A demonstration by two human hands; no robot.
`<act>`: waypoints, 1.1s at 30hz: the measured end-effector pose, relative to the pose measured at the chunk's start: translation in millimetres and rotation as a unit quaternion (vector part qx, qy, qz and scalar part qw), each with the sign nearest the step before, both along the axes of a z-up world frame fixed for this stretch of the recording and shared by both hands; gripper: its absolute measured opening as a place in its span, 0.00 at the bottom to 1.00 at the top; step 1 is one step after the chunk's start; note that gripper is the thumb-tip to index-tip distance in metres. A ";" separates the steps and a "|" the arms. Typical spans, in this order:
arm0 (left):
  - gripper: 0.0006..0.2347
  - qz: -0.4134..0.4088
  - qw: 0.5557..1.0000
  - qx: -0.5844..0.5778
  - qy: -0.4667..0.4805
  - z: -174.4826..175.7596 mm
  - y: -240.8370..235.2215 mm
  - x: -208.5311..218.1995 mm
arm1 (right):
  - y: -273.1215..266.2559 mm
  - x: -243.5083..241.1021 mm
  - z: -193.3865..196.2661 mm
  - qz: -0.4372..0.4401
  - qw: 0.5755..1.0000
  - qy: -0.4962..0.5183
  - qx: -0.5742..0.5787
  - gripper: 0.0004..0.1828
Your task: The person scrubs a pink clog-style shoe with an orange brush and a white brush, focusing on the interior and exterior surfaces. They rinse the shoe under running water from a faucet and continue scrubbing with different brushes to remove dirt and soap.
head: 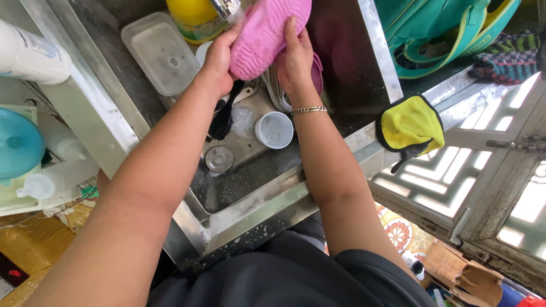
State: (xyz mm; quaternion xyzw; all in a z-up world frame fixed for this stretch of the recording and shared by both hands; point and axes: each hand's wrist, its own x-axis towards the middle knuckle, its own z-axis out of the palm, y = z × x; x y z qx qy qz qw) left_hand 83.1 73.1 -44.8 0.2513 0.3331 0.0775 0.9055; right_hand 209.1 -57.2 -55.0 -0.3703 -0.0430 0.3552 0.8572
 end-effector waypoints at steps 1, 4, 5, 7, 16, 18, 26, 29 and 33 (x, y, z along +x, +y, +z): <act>0.20 0.001 1.000 -0.003 -0.023 0.2 -1.9 1.6 | 2.7 -1.7 0.9 0.002 0.999 -0.012 -0.032 0.28; 0.16 0.040 0.991 0.111 -0.055 -7.0 -7.4 6.6 | 8.7 -14.0 16.3 0.025 0.988 -0.026 -0.149 0.33; 0.15 0.060 0.982 0.168 -0.059 -7.7 -9.2 7.2 | 8.0 -18.7 22.7 0.045 0.978 -0.018 -0.201 0.35; 0.18 -0.008 0.966 0.238 -0.103 -0.4 -18.1 7.6 | 11.6 -27.4 30.0 0.067 0.969 -0.019 -0.238 0.37; 0.12 -0.248 0.648 0.711 0.115 73.2 -38.6 -4.8 | 2.1 -16.6 1.2 0.134 0.974 0.162 -0.088 0.25; 0.10 -0.285 0.623 0.699 0.205 91.1 -43.1 -14.1 | 7.2 -18.9 -2.4 0.136 0.970 0.181 -0.090 0.24; 0.11 0.073 0.705 0.664 0.241 60.0 -23.0 -29.1 | 15.2 -33.9 11.6 0.123 0.963 0.208 -0.115 0.37; 0.15 0.084 0.901 0.375 0.200 28.5 -8.7 -19.2 | 12.7 -43.6 28.3 0.135 0.958 0.218 -0.126 0.40; 0.14 0.064 0.985 0.105 0.124 21.6 -3.9 -17.0 | 13.3 -48.1 35.6 0.162 0.957 0.204 -0.125 0.42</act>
